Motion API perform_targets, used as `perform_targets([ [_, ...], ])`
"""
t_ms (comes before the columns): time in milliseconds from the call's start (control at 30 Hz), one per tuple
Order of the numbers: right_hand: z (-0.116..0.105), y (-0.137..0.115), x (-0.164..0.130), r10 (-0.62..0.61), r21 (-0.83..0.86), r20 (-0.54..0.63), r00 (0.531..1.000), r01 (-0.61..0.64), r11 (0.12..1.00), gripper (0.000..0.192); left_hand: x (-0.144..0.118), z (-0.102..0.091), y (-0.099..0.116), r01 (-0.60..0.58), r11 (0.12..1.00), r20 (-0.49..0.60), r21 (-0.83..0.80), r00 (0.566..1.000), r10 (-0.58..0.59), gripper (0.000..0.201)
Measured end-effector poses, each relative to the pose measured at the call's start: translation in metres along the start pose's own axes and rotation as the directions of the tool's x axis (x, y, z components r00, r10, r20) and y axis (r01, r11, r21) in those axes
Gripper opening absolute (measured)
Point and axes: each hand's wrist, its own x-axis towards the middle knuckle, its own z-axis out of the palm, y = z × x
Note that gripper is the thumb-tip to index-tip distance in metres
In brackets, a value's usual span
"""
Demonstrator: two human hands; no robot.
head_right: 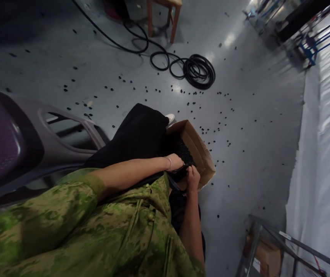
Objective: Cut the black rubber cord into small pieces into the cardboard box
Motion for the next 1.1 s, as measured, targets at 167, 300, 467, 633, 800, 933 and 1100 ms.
perform_targets([
  [167,0.003,0.0,0.003,-0.004,-0.052,0.085,0.996,0.009,0.999,0.031,0.0,0.001,-0.003,0.05,0.997,0.045,-0.055,0.998,-0.048,0.04],
  [300,0.005,-0.004,0.006,-0.016,-0.061,0.083,0.996,0.021,0.998,0.031,0.003,0.004,-0.005,0.034,0.999,0.038,-0.024,0.999,-0.033,0.039],
  [467,0.007,0.0,0.01,-0.018,-0.109,0.059,0.998,0.024,0.994,0.031,0.011,0.011,-0.006,0.014,1.0,-0.032,0.017,0.999,-0.014,0.028],
  [633,0.013,0.014,0.01,-0.016,-0.17,0.045,0.999,0.023,0.985,0.033,0.011,0.013,-0.006,0.011,0.999,-0.014,0.036,1.0,-0.011,0.018],
  [800,0.021,0.025,0.007,-0.017,-0.246,0.005,1.0,0.017,0.969,0.035,0.012,0.014,-0.006,0.049,0.999,0.026,-0.006,0.998,-0.049,0.015],
  [933,0.025,0.03,0.008,-0.009,-0.316,-0.008,1.0,0.005,0.949,0.038,0.017,0.017,-0.008,0.08,0.996,0.025,-0.034,0.997,-0.079,0.017],
  [1100,0.031,0.034,0.007,0.033,-0.408,-0.049,0.998,-0.05,0.911,0.039,0.02,0.021,-0.01,0.072,0.996,0.022,-0.049,0.997,-0.071,0.016],
])
